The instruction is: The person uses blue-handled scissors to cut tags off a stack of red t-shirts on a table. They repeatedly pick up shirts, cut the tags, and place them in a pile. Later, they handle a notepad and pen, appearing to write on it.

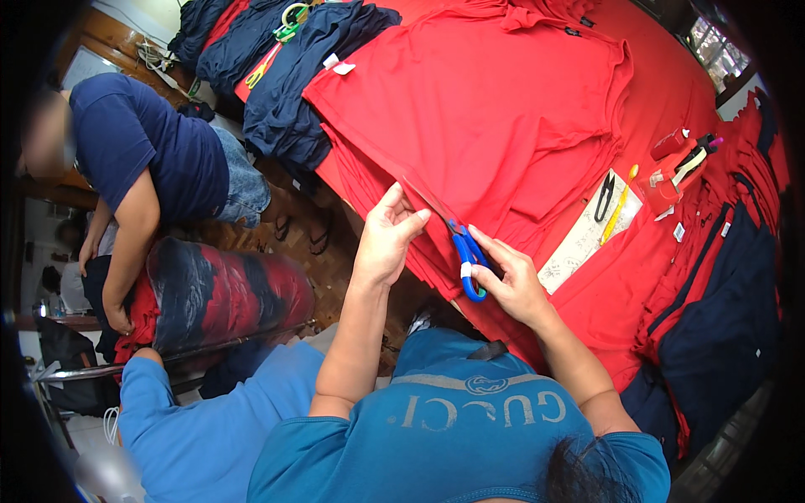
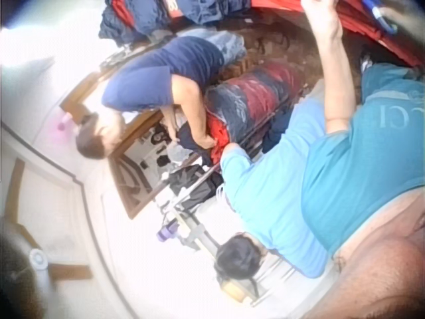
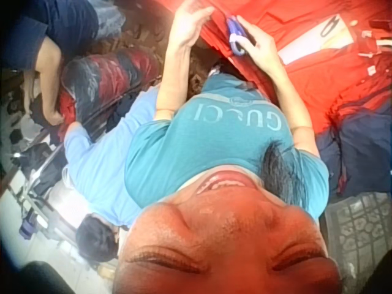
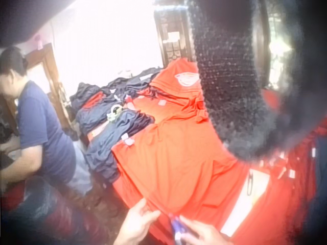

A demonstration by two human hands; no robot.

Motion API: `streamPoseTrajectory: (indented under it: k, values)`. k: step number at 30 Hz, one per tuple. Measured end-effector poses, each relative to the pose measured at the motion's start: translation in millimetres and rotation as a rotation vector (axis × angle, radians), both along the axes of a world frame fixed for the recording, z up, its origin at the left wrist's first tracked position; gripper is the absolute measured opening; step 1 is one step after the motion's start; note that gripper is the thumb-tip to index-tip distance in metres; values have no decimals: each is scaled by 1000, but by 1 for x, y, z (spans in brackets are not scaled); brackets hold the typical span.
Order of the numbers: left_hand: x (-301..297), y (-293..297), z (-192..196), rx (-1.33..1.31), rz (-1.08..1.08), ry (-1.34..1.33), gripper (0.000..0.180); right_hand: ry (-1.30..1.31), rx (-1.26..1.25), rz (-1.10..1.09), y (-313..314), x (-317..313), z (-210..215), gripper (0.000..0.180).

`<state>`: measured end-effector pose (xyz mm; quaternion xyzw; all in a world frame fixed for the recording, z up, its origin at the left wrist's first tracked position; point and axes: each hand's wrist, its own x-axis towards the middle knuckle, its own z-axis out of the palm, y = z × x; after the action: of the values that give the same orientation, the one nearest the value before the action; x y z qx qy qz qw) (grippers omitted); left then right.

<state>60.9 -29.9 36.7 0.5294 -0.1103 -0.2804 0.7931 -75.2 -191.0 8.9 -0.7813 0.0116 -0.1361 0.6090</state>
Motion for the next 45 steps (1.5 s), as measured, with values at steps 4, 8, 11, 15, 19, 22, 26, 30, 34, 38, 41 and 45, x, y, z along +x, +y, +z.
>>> streamPoseTrajectory:
  k: [4, 8, 11, 15, 19, 22, 26, 30, 34, 38, 41, 45]
  values:
    - [-1, -1, 4, 20, -17, 9, 45, 119, 165, 28, -4, 4, -7, 47]
    - [10, 2, -6, -87, 17, 82, 46, 318, 364, 71, -4, 3, 1, 48]
    - [13, 3, -5, -80, 16, 58, 45, 139, 159, 47, 0, 5, -1, 49]
    - [10, 0, 3, -24, 25, 66, 45, 46, 81, 40, -1, 10, 0, 50]
    - [10, -1, 3, -24, 9, 64, 47, 63, 152, 46, -2, 14, -6, 50]
    - [9, 0, 3, -8, 20, 75, 48, 272, 341, 100, -5, 13, 4, 48]
    - [11, 5, -6, -7, 44, 73, 48, 371, 530, 157, -7, 12, 9, 45]
    - [24, 26, -33, 327, 164, -134, 45, 239, 689, 161, -24, 4, 21, 49]
    - [26, 32, -49, 847, 423, -701, 34, 98, 637, -7, -39, 3, 16, 58]
    - [10, -3, -34, 829, 173, -1156, 20, 153, 597, -25, -21, 9, 17, 67]
    - [15, 11, -64, 972, -41, -1093, 21, 141, 408, 9, -1, 16, 2, 68]
    - [14, 60, -48, 801, -103, -591, 18, 146, -209, 88, 17, 18, -5, 71]
